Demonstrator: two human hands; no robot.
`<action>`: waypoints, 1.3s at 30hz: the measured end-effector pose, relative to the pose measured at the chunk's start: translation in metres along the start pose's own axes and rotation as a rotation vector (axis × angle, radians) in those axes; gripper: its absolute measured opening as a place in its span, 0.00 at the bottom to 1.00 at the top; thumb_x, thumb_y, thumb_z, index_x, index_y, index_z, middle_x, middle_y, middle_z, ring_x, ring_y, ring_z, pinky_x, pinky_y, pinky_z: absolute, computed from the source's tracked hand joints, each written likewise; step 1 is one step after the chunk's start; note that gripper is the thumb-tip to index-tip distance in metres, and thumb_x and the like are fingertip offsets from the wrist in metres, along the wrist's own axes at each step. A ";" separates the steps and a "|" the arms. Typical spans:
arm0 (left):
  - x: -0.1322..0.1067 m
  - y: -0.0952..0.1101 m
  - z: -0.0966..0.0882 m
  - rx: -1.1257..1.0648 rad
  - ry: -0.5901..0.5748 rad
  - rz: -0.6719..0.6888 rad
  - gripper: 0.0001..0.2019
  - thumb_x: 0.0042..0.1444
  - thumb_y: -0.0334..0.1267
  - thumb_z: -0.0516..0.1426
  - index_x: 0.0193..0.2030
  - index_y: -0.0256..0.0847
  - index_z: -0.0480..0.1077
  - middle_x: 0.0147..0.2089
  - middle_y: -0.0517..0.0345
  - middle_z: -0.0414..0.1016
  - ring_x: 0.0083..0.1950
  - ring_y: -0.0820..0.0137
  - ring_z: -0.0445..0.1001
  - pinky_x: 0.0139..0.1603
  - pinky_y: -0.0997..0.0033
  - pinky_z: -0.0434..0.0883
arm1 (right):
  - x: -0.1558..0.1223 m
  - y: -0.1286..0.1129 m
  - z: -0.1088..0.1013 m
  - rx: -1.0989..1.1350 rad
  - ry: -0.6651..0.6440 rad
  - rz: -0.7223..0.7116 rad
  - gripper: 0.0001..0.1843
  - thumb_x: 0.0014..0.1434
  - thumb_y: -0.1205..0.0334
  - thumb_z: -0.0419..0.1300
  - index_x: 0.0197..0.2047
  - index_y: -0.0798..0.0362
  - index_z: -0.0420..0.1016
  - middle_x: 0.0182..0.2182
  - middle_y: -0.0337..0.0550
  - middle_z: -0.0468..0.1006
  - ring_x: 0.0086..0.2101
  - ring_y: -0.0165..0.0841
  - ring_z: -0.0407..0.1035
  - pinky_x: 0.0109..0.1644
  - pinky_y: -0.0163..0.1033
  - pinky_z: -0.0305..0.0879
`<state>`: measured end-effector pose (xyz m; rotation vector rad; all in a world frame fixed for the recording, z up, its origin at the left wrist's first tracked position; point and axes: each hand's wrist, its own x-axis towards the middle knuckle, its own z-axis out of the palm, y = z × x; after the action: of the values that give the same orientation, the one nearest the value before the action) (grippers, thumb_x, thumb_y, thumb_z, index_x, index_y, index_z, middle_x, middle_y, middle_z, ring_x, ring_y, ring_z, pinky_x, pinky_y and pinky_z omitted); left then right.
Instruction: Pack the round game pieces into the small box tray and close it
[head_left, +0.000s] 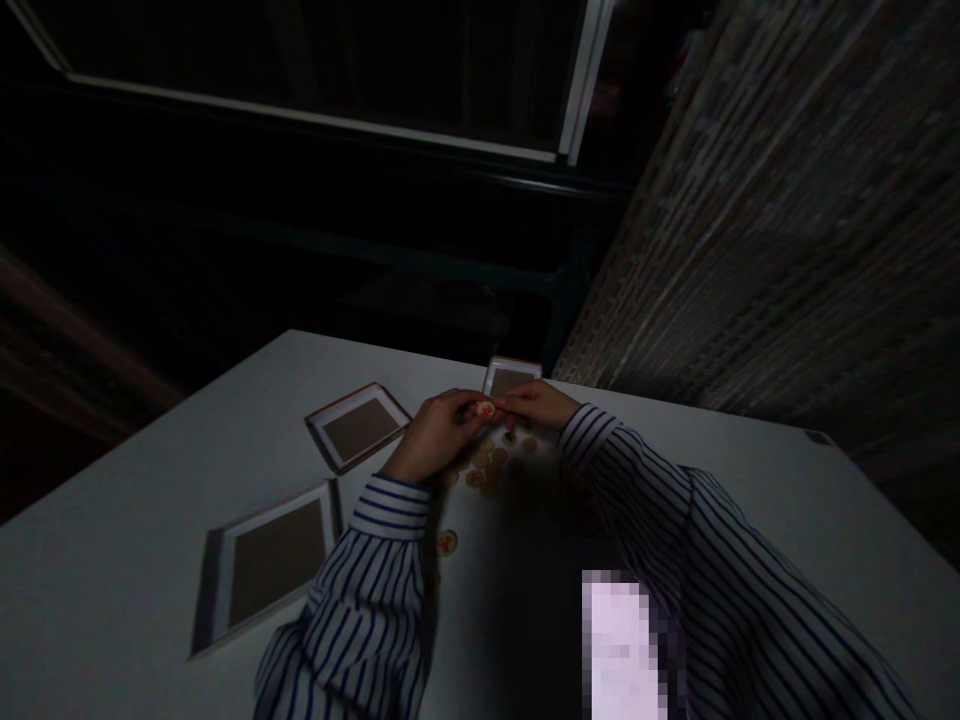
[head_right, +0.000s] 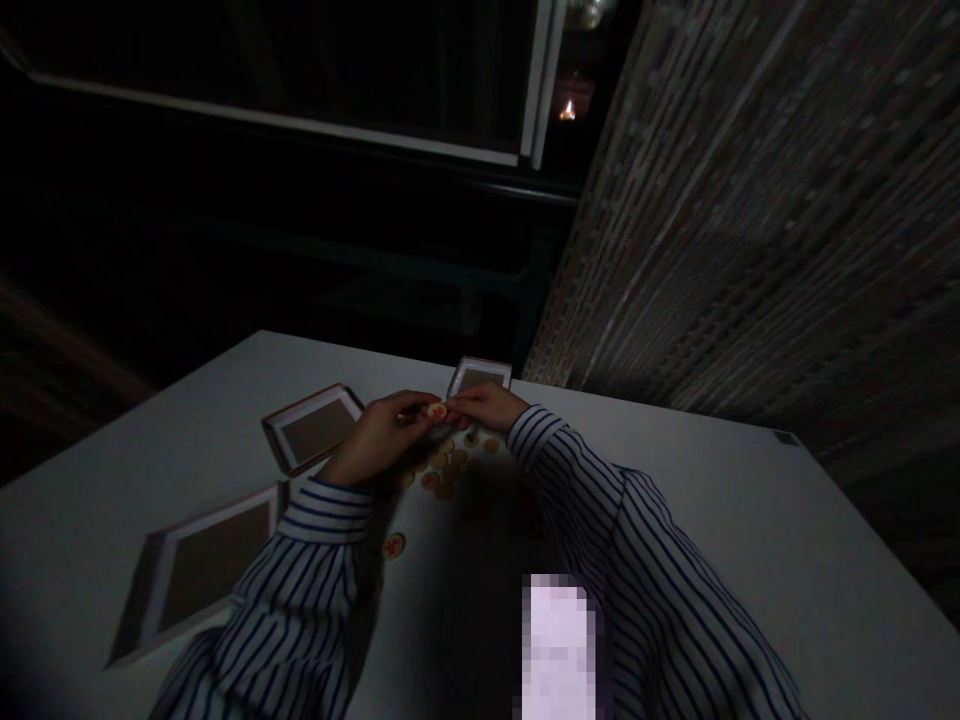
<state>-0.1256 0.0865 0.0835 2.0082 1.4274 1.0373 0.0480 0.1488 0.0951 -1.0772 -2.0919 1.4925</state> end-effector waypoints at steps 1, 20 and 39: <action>0.000 -0.001 0.000 -0.009 0.001 -0.002 0.16 0.52 0.46 0.51 0.43 0.41 0.70 0.41 0.54 0.74 0.40 0.68 0.71 0.43 0.69 0.68 | -0.002 0.001 -0.001 0.004 0.012 -0.008 0.17 0.53 0.53 0.54 0.34 0.59 0.75 0.26 0.40 0.76 0.22 0.22 0.64 0.25 0.28 0.57; -0.004 0.019 -0.002 0.038 -0.123 0.071 0.15 0.54 0.46 0.48 0.37 0.39 0.69 0.33 0.58 0.73 0.34 0.71 0.70 0.35 0.74 0.66 | -0.067 0.010 -0.007 -0.241 0.324 -0.126 0.15 0.53 0.59 0.53 0.39 0.58 0.74 0.32 0.44 0.77 0.34 0.30 0.70 0.38 0.34 0.64; -0.007 0.046 -0.001 0.249 -0.135 0.113 0.15 0.56 0.46 0.47 0.39 0.42 0.69 0.37 0.57 0.75 0.37 0.69 0.72 0.37 0.73 0.65 | -0.117 0.023 -0.045 -0.369 0.521 -0.200 0.15 0.54 0.58 0.53 0.42 0.55 0.73 0.36 0.43 0.77 0.36 0.30 0.69 0.40 0.34 0.63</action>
<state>-0.1004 0.0640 0.1155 2.3111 1.4446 0.7825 0.1623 0.0936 0.1075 -1.1814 -2.0464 0.6494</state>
